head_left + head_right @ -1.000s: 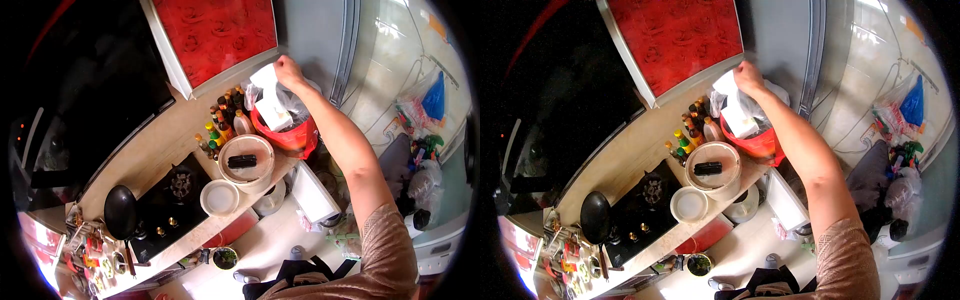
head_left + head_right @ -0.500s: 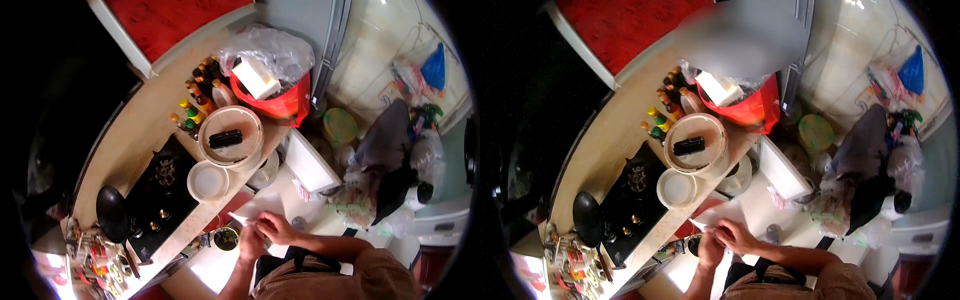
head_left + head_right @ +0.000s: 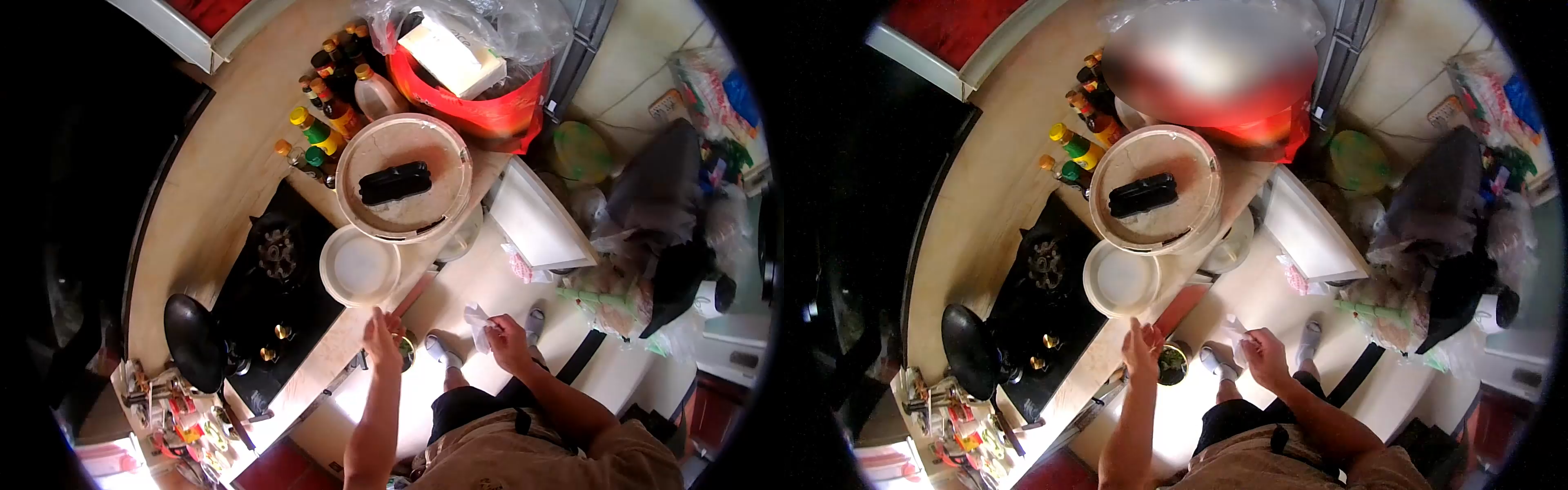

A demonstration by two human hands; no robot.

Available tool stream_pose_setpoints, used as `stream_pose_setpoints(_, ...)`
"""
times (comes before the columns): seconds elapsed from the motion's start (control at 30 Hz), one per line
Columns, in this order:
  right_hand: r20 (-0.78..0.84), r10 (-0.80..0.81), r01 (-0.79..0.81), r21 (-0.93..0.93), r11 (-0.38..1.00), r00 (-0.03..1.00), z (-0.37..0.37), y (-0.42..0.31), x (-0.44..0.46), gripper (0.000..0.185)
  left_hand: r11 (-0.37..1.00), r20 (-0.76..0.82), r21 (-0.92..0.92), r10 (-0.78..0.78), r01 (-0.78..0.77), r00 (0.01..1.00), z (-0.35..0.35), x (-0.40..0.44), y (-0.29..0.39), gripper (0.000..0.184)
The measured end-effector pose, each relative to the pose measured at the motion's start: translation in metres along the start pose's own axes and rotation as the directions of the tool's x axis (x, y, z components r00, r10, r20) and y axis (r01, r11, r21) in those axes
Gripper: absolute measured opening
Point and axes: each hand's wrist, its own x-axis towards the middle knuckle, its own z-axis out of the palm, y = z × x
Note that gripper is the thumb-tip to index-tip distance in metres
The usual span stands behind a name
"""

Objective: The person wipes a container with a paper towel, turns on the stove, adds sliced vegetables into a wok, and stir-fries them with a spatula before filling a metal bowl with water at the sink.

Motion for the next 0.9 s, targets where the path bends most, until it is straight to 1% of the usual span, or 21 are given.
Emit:
stream_pose_setpoints(0.03, 0.062, 0.091, -0.096, 0.084, 0.992, 0.994, -0.007, 0.013, 0.007, 0.016, 0.998, -0.106, -0.064, -0.028, 0.021, 0.994, 0.021, -0.009, 0.020, 0.039)
stream_pose_setpoints(0.1, 0.208, 0.269, -0.314, 0.228, 0.922, 0.940, -0.024, 0.037, 0.016, 0.019, 0.972, 0.021, -0.232, -0.028, 0.032, 0.999, 0.012, 0.038, 0.002, 0.044)
stream_pose_setpoints(0.2, 0.251, 0.233, -0.298, 0.264, 0.917, 0.940, -0.059, 0.031, 0.035, 0.020, 0.970, -0.052, -0.243, -0.028, 0.015, 0.998, 0.005, 0.076, -0.009, 0.043)
stream_pose_setpoints(0.23, 0.266, 0.231, -0.304, 0.277, 0.912, 0.936, -0.072, 0.031, 0.039, 0.020, 0.966, -0.119, -0.258, -0.045, 0.012, 0.992, 0.012, 0.062, 0.000, 0.040)
stream_pose_setpoints(0.27, 0.272, 0.196, -0.270, 0.272, 0.924, 0.942, -0.086, 0.028, 0.045, 0.019, 0.961, -0.179, -0.277, -0.060, 0.009, 0.982, 0.022, 0.048, 0.011, 0.037)
stream_pose_setpoints(0.3, 0.293, 0.226, -0.306, 0.262, 0.915, 0.929, -0.101, 0.015, 0.053, 0.019, 0.954, -0.231, -0.300, -0.075, 0.002, 0.970, 0.034, 0.041, 0.022, 0.034)
stream_pose_setpoints(0.33, 0.303, 0.221, -0.302, 0.250, 0.920, 0.927, -0.112, 0.018, 0.061, 0.019, 0.965, -0.222, -0.263, -0.081, 0.020, 0.972, 0.036, 0.042, 0.027, 0.032)
stream_pose_setpoints(0.43, 0.288, 0.218, -0.299, 0.274, 0.914, 0.932, -0.147, 0.016, 0.072, 0.020, 0.972, -0.113, -0.183, 0.130, -0.149, 0.985, -0.015, 0.127, 0.002, 0.031)
stream_pose_setpoints(0.47, 0.276, 0.219, -0.299, 0.296, 0.907, 0.936, -0.157, 0.015, 0.072, 0.020, 0.976, -0.151, -0.191, 0.076, -0.105, 0.986, -0.015, 0.113, 0.013, 0.030)
stream_pose_setpoints(0.5, 0.246, 0.198, -0.270, 0.304, 0.914, 0.949, -0.163, 0.020, 0.070, 0.020, 0.979, -0.190, -0.194, 0.026, -0.063, 0.981, -0.012, 0.088, 0.028, 0.029)
stream_pose_setpoints(0.53, 0.217, 0.178, -0.241, 0.311, 0.919, 0.960, -0.167, 0.028, 0.068, 0.020, 0.975, -0.173, -0.168, 0.116, -0.146, 0.978, -0.020, 0.062, 0.028, 0.030)
stream_pose_setpoints(0.6, 0.166, 0.147, -0.198, 0.357, 0.913, 0.975, -0.169, 0.040, 0.063, 0.018, 0.955, -0.247, -0.066, 0.264, -0.288, 0.932, -0.019, -0.020, 0.028, 0.038)
stream_pose_setpoints(0.63, 0.080, 0.052, -0.077, 0.335, 0.939, 0.995, -0.164, 0.043, 0.060, 0.017, 0.942, -0.234, 0.049, 0.335, -0.333, 0.913, -0.011, -0.071, 0.027, 0.036)
stream_pose_setpoints(0.67, 0.018, -0.052, 0.045, 0.270, 0.962, 0.998, -0.158, 0.045, 0.057, 0.016, 0.896, -0.137, 0.207, 0.425, -0.394, 0.895, -0.026, -0.097, 0.016, 0.037)
stream_pose_setpoints(0.7, -0.036, -0.163, 0.167, 0.192, 0.967, 0.986, -0.150, 0.045, 0.058, 0.016, 0.813, -0.089, 0.342, 0.527, -0.471, 0.845, 0.005, -0.143, 0.013, 0.040)
stream_pose_setpoints(0.73, -0.033, -0.191, 0.194, 0.162, 0.968, 0.981, -0.139, 0.047, 0.060, 0.018, 0.753, 0.061, 0.425, 0.531, -0.503, 0.845, -0.004, -0.156, 0.001, 0.046)
stream_pose_setpoints(0.77, -0.025, -0.218, 0.219, 0.131, 0.967, 0.976, -0.126, 0.050, 0.062, 0.020, 0.769, 0.051, 0.504, 0.427, -0.392, 0.903, -0.012, -0.164, -0.014, 0.049)
stream_pose_setpoints(0.8, -0.008, -0.155, 0.152, 0.236, 0.960, 0.988, -0.110, 0.051, 0.063, 0.021, 0.841, 0.064, 0.433, 0.331, -0.326, 0.941, 0.002, -0.177, -0.028, 0.045)
stream_pose_setpoints(0.83, -0.047, -0.211, 0.216, 0.237, 0.947, 0.976, -0.092, 0.056, 0.069, 0.015, 0.859, 0.086, 0.453, 0.225, -0.239, 0.971, 0.027, -0.181, -0.041, 0.038)
stream_pose_setpoints(0.87, 0.028, -0.215, 0.203, 0.231, 0.952, 0.976, -0.074, 0.070, 0.070, 0.014, 0.812, 0.164, 0.551, 0.121, -0.192, 0.979, 0.011, -0.165, -0.071, 0.042)
stream_pose_setpoints(0.9, 0.103, -0.218, 0.192, 0.219, 0.957, 0.970, -0.060, 0.087, 0.071, 0.013, 0.779, 0.265, 0.601, 0.019, -0.180, 0.964, 0.024, -0.158, -0.085, 0.043)
